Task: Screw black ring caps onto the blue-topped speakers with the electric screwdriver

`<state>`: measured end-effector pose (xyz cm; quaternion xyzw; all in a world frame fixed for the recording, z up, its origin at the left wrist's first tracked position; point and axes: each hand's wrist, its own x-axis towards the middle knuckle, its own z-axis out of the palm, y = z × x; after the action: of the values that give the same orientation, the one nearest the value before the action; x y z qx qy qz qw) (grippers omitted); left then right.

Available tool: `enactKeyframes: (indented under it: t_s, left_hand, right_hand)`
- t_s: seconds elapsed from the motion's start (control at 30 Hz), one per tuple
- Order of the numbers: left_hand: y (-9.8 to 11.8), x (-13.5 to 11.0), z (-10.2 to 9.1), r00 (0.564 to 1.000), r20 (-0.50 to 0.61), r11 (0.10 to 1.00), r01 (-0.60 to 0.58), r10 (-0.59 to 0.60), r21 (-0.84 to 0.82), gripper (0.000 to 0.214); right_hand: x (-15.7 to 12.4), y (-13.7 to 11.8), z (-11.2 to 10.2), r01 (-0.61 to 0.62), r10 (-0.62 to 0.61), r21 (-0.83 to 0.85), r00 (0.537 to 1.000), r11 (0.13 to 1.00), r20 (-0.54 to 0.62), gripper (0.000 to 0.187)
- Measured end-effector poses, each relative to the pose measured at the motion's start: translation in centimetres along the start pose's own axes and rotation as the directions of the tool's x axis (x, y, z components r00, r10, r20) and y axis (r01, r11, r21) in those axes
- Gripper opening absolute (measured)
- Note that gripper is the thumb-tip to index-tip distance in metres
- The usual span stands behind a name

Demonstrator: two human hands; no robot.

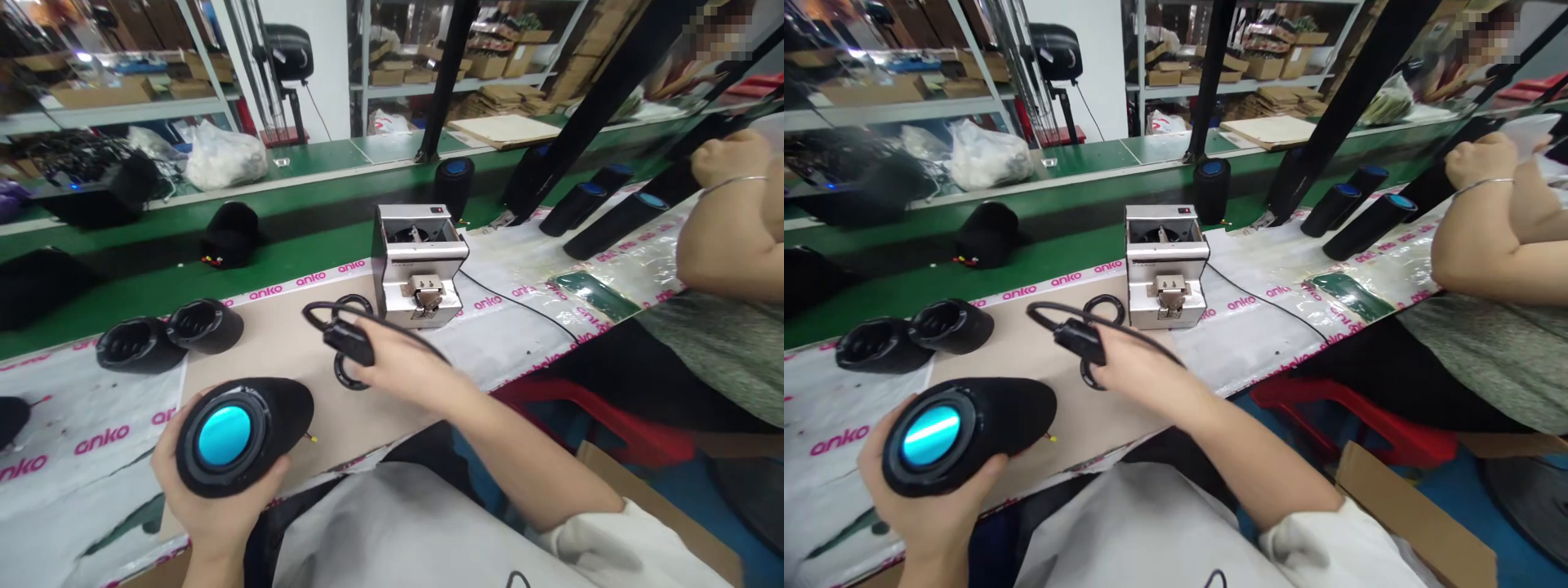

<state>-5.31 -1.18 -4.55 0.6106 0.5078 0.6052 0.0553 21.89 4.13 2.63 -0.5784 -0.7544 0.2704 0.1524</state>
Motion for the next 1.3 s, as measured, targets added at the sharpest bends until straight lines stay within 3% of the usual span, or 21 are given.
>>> enactKeyframes:
  t_s: [0.17,0.33,0.47,0.57,0.67,0.73,0.8,0.87,0.93,1.07,1.17,1.23,1.3]
  left_hand:
    - [0.3,0.7,0.0,0.992,0.11,0.995,0.065,-0.057,-0.07,0.112]
    - [-0.3,0.7,-0.4,0.979,0.141,0.987,0.156,-0.148,-0.048,0.124]
    - [0.3,1.5,-1.0,0.938,0.306,0.971,0.206,-0.161,-0.121,0.115]
    - [0.8,2.4,-1.6,0.886,0.431,0.934,0.285,-0.171,-0.216,0.113]
    - [1.3,3.0,-1.8,0.854,0.473,0.909,0.354,-0.217,-0.221,0.106]
    - [1.7,2.9,-1.3,0.858,0.448,0.907,0.371,-0.252,-0.201,0.1]
    - [2.3,2.4,-0.2,0.888,0.375,0.917,0.352,-0.265,-0.186,0.098]
    - [3.1,1.6,1.6,0.917,0.278,0.926,0.34,-0.286,-0.166,0.1]
    - [3.9,0.7,3.5,0.922,0.218,0.92,0.358,-0.321,-0.16,0.106]
    - [4.9,-0.6,6.4,0.91,0.249,0.898,0.385,-0.331,-0.214,0.118]
    - [4.9,-0.9,7.1,0.906,0.276,0.891,0.388,-0.321,-0.237,0.123]
    - [4.7,-1.0,7.2,0.91,0.296,0.894,0.369,-0.291,-0.255,0.128]
    - [4.6,-1.0,7.1,0.915,0.318,0.896,0.343,-0.25,-0.281,0.13]
  right_hand:
    - [-1.3,3.1,-3.4,-0.032,0.032,0.001,0.997,0.999,0.065,0.058]
    - [-0.7,3.7,-1.5,0.07,-0.071,0.012,0.984,0.998,0.164,0.043]
    - [0.4,3.8,0.3,0.104,-0.109,0.035,0.982,0.994,0.157,0.041]
    - [0.5,4.0,0.1,0.1,-0.105,0.043,0.983,0.994,0.149,0.036]
    - [-0.1,4.2,-1.1,0.092,-0.098,0.052,0.986,0.994,0.133,0.027]
    - [-0.7,4.2,-2.1,0.062,-0.066,0.05,0.995,0.997,0.073,0.026]
    - [-1.6,3.7,-2.9,-0.001,0.01,0.126,0.998,0.992,-0.064,0.03]
    - [-2.4,2.6,-3.4,-0.033,0.099,0.285,0.97,0.958,-0.222,0.033]
    - [-3.1,1.1,-3.7,0.023,0.122,0.41,0.939,0.912,-0.323,0.033]
    - [-4.0,-2.4,-4.2,0.246,-0.137,0.383,0.947,0.89,-0.289,0.025]
    - [-4.2,-4.0,-4.2,0.386,-0.327,0.3,0.917,0.872,-0.227,0.033]
    - [-4.2,-4.5,-4.1,0.398,-0.365,0.231,0.915,0.888,-0.171,0.039]
    - [-4.1,-4.5,-4.2,0.347,-0.326,0.222,0.937,0.911,-0.127,0.042]
